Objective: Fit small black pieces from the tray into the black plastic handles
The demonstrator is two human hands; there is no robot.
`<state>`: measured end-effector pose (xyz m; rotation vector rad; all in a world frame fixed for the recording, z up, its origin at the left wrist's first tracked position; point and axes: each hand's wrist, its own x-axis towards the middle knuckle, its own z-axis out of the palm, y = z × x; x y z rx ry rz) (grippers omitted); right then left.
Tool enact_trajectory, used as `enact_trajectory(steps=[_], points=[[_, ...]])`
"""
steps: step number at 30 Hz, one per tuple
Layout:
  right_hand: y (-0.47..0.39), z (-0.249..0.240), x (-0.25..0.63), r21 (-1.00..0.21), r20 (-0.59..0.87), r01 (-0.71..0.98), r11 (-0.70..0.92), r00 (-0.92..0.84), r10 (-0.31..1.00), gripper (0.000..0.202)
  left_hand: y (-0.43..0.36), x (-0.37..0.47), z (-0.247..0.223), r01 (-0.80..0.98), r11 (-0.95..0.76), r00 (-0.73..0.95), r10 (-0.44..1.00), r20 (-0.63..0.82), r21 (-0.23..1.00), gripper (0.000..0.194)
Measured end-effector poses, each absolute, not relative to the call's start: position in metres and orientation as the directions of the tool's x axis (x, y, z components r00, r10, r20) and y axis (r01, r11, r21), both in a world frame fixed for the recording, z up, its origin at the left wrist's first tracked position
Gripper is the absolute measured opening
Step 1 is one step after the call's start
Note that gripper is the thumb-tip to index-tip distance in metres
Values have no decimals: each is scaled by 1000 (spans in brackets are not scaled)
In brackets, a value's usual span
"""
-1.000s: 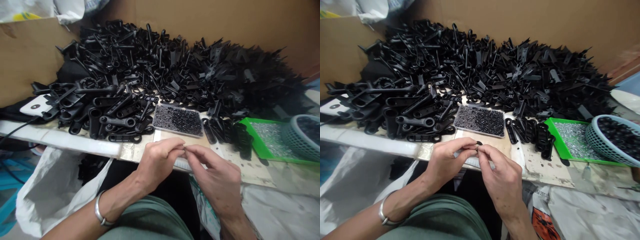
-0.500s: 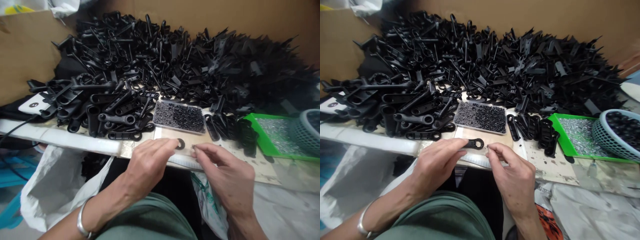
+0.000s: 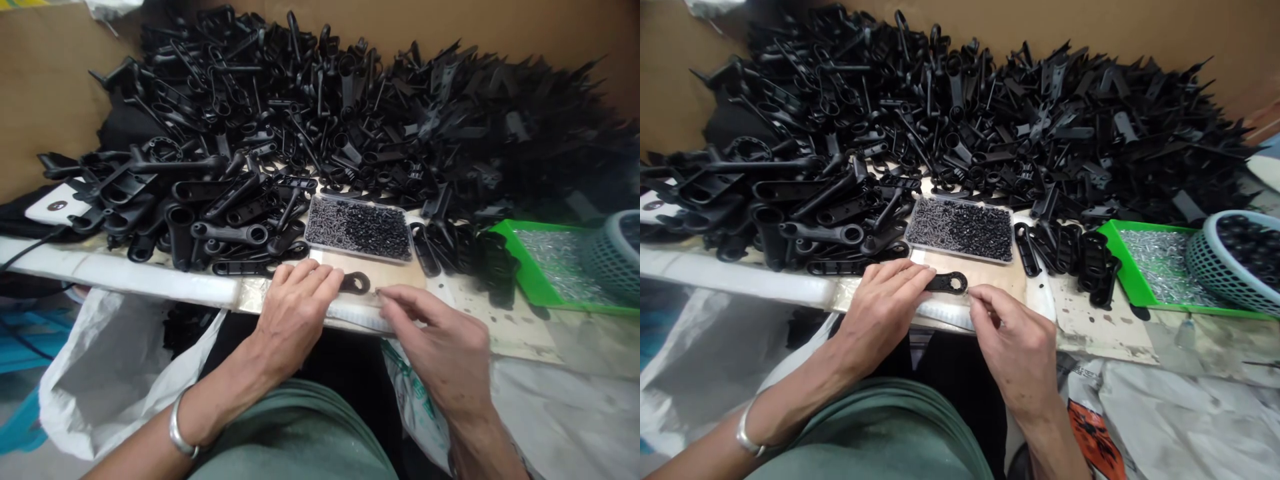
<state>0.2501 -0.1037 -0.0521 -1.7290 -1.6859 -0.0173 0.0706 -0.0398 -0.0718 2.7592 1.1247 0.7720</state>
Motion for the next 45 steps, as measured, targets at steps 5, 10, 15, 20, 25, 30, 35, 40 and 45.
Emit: enact_trajectory(steps=[5,10,15,20,25,30,35,40,45], points=[[-103,-52,248,-470,468,874,128,123,875,7,-44,72,-75,533,-743,570,669,477,406,20],[-104,-53,247,-441,487,880,173,73,870,9,-49,73,-75,470,-719,536,693,482,511,20],[-102,-57,245,-393,511,890,233,0,860,14,-49,74,-78,478,-702,513,711,482,528,20],[-99,-58,244,-278,541,914,296,-105,835,16,-49,74,-79,475,-704,509,710,488,528,20],[-97,-56,242,-140,497,929,344,-234,836,17,-49,75,-80,475,-693,496,720,485,543,17],[-94,-49,242,-60,402,936,348,-296,867,13,-47,74,-81,458,-689,478,724,498,562,13],[-91,-37,234,65,309,934,352,-354,883,14,-47,75,-83,431,-689,454,724,520,583,11],[-91,-32,220,206,254,918,338,-383,888,22,-47,76,-85,404,-682,438,729,525,610,12],[-85,-34,234,-125,269,946,299,-258,928,18,-46,76,-88,399,-680,428,731,531,615,12]])
